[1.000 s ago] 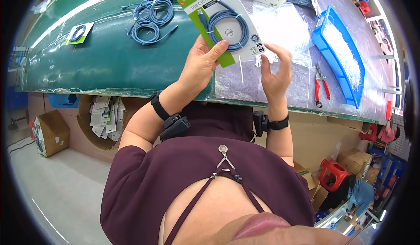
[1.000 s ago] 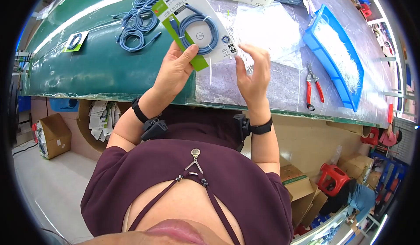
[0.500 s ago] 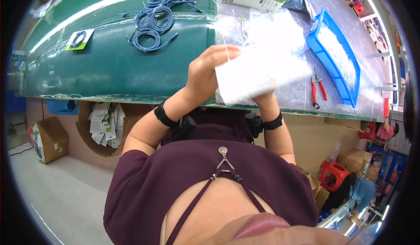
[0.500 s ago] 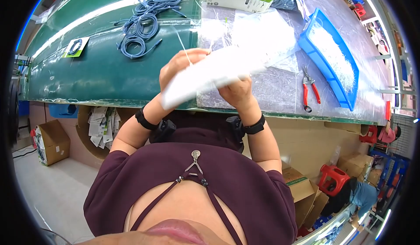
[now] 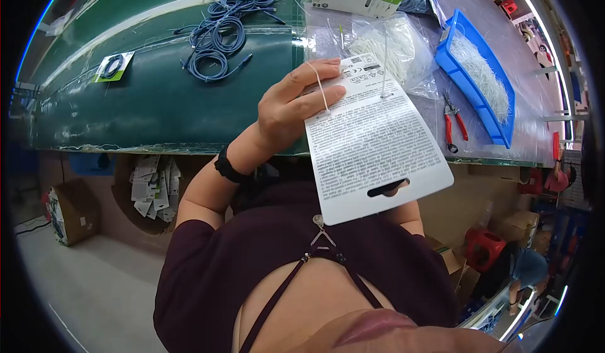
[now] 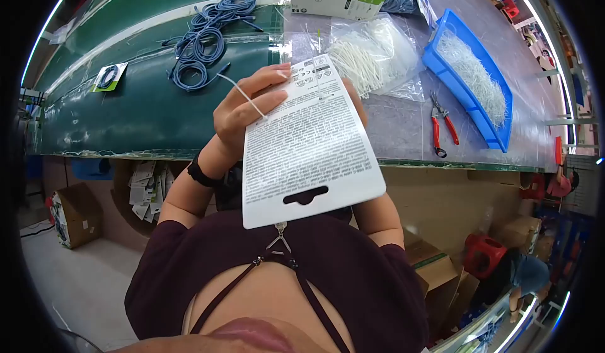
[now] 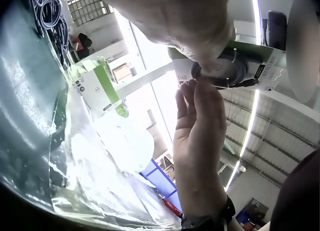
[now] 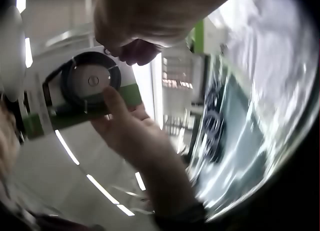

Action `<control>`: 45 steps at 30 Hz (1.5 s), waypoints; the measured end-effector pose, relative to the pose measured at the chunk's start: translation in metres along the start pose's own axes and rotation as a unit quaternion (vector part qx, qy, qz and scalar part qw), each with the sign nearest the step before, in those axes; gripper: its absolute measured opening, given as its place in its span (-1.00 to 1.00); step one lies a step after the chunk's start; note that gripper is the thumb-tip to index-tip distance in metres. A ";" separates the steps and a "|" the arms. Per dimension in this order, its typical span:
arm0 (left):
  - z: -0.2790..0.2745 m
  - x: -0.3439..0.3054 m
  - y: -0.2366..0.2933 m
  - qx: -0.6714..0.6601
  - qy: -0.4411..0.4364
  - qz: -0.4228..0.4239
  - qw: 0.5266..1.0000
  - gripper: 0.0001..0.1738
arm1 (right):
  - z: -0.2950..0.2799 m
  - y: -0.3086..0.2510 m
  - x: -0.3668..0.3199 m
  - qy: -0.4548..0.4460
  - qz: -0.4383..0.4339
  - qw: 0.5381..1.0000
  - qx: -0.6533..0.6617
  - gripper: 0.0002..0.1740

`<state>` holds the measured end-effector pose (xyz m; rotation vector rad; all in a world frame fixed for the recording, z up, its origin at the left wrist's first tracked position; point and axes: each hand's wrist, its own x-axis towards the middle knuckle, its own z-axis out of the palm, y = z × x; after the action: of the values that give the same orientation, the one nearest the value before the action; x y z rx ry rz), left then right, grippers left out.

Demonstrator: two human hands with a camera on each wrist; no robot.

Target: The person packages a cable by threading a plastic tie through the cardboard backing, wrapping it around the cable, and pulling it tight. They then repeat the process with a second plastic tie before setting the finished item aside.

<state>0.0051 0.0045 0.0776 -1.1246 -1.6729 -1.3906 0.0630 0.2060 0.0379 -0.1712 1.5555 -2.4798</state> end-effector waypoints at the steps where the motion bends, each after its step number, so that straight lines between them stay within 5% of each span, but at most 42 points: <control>1: 0.000 0.002 0.001 -0.007 0.003 0.005 1.000 -0.58 | 0.001 -0.002 -0.002 0.000 -0.005 1.000 -0.001 -0.34; 15: -0.008 0.011 0.005 0.009 -0.076 0.048 0.996 -0.59 | 0.014 -0.014 0.006 0.005 -0.083 0.996 -0.012 -0.43; 45: -0.005 0.018 0.012 0.048 -0.049 0.057 0.996 -0.63 | 0.035 -0.024 0.000 0.008 -0.202 0.979 -0.040 -0.60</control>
<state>0.0084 0.0034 0.0997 -1.2306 -1.6983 -1.1888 0.0679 0.1852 0.0749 -0.5291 1.7775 -2.7168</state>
